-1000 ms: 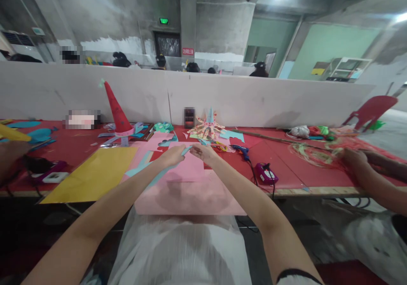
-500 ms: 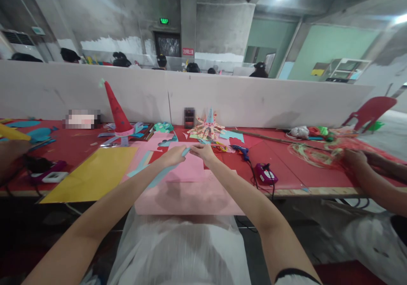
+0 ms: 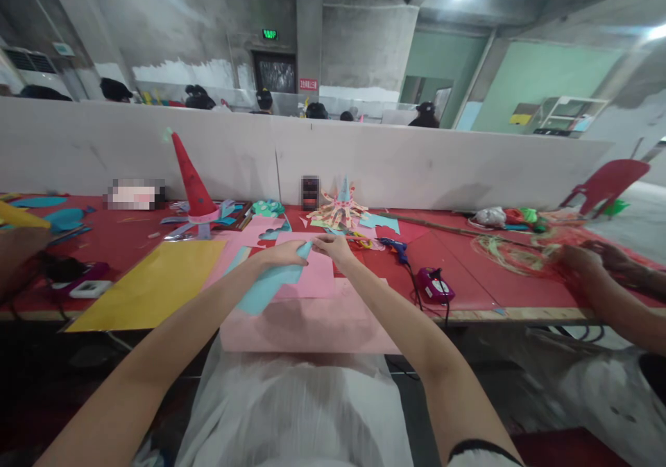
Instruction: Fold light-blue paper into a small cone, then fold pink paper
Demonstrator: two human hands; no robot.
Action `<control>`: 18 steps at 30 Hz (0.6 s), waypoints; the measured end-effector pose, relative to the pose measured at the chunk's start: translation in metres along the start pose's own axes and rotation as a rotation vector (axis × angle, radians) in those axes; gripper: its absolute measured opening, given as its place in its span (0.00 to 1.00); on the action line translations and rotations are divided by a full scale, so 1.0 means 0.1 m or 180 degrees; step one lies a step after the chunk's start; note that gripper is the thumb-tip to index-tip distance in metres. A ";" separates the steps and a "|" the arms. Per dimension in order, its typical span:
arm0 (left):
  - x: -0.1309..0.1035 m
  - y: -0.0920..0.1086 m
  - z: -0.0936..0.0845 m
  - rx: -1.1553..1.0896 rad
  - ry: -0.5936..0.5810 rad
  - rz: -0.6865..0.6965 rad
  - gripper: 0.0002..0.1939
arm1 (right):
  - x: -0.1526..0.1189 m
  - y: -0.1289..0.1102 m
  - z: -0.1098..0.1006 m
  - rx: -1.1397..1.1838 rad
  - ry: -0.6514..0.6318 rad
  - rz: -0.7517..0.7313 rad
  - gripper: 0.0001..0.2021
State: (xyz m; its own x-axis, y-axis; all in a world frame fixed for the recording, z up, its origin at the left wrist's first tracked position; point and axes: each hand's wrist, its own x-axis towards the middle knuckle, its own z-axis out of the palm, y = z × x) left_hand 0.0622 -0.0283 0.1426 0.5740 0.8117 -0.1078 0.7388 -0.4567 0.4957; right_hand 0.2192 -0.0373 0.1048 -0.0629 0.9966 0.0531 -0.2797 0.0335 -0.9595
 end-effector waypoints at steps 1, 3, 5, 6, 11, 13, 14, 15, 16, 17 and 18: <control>0.00 0.01 -0.01 -0.0104 -0.0056 -0.0001 0.16 | 0.00 0.00 0.00 -0.0020 -0.0002 -0.0033 0.10; 0.00 0.02 -0.04 -0.0313 -0.0177 -0.0040 0.18 | 0.02 0.00 -0.01 -0.0057 -0.0005 -0.0127 0.11; 0.01 0.02 -0.05 -0.0539 -0.0252 -0.0054 0.20 | 0.05 0.01 -0.01 -0.0066 -0.0021 -0.0228 0.11; 0.03 0.01 -0.05 -0.0666 -0.0260 -0.0018 0.20 | 0.07 0.02 -0.02 -0.0040 -0.0034 -0.0266 0.11; 0.08 -0.04 -0.02 -0.1205 -0.0288 0.0169 0.22 | 0.16 0.06 -0.03 0.0210 -0.0135 -0.0196 0.11; 0.09 -0.06 -0.01 -0.1264 -0.0311 0.0119 0.21 | 0.17 0.06 -0.02 0.0244 -0.0157 -0.0164 0.11; 0.09 -0.06 -0.01 -0.1252 -0.0297 0.0103 0.21 | 0.17 0.06 -0.02 0.0256 -0.0159 -0.0160 0.12; 0.09 -0.06 0.00 -0.1220 -0.0277 0.0108 0.21 | 0.17 0.06 -0.02 0.0266 -0.0163 -0.0156 0.12; 0.09 -0.06 0.00 -0.1168 -0.0258 0.0130 0.21 | 0.17 0.07 -0.02 0.0272 -0.0175 -0.0149 0.11; 0.10 -0.07 0.00 -0.1095 -0.0237 0.0155 0.21 | 0.16 0.07 -0.02 0.0273 -0.0181 -0.0144 0.11; 0.10 -0.07 0.00 -0.1002 -0.0212 0.0174 0.20 | 0.16 0.07 -0.03 0.0269 -0.0182 -0.0144 0.11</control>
State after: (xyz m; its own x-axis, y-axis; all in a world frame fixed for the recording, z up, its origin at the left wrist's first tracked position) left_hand 0.0630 -0.0170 0.1379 0.6392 0.7589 -0.1247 0.5669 -0.3554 0.7432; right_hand 0.2187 -0.0209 0.0984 -0.1023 0.9882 0.1138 -0.3632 0.0694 -0.9291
